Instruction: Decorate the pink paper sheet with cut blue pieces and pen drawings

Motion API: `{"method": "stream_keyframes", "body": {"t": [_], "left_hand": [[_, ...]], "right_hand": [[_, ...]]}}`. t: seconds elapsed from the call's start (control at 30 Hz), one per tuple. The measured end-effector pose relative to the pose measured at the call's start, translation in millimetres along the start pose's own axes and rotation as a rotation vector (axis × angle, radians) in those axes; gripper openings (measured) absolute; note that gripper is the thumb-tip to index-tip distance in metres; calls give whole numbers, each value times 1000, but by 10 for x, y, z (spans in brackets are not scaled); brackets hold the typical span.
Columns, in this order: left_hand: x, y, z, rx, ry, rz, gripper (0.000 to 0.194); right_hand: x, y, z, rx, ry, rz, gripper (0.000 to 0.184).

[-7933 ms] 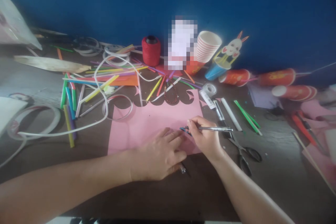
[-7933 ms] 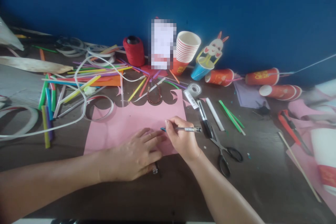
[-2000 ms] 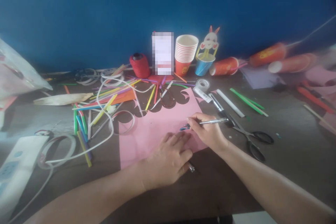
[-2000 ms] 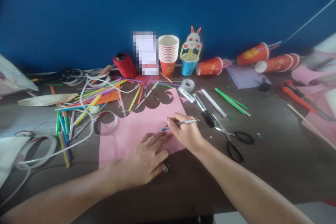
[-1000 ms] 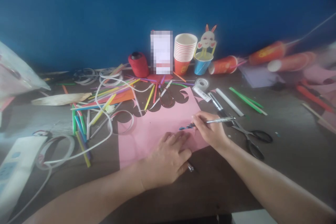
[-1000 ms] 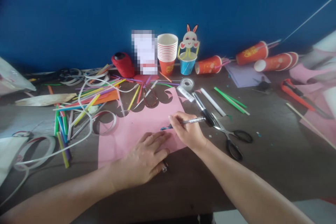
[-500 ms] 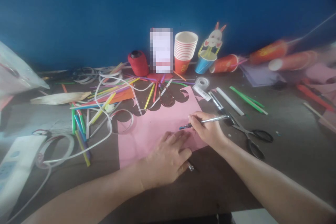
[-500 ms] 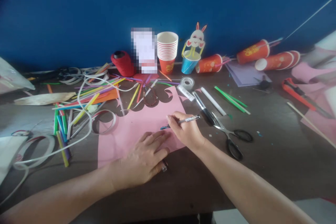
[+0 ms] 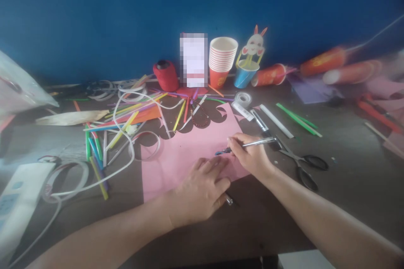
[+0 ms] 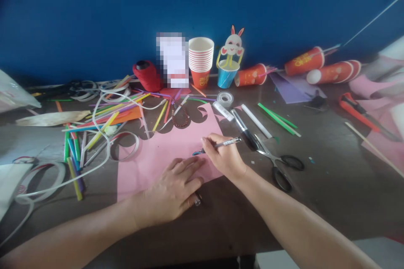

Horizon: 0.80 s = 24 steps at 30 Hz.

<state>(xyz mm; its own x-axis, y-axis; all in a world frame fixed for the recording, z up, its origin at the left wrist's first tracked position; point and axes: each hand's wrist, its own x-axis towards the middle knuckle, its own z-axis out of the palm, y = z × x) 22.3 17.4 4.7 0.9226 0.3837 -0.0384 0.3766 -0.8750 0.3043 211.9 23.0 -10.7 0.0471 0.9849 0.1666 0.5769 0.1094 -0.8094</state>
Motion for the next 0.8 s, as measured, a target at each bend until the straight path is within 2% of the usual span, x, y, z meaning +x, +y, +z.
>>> {"method": "stream_keyframes", "body": {"t": [0.8], "left_hand": [[4,-1,-16,-9,2,5,22]], "right_hand": [[0,21,-3,4,10,26,30]]}}
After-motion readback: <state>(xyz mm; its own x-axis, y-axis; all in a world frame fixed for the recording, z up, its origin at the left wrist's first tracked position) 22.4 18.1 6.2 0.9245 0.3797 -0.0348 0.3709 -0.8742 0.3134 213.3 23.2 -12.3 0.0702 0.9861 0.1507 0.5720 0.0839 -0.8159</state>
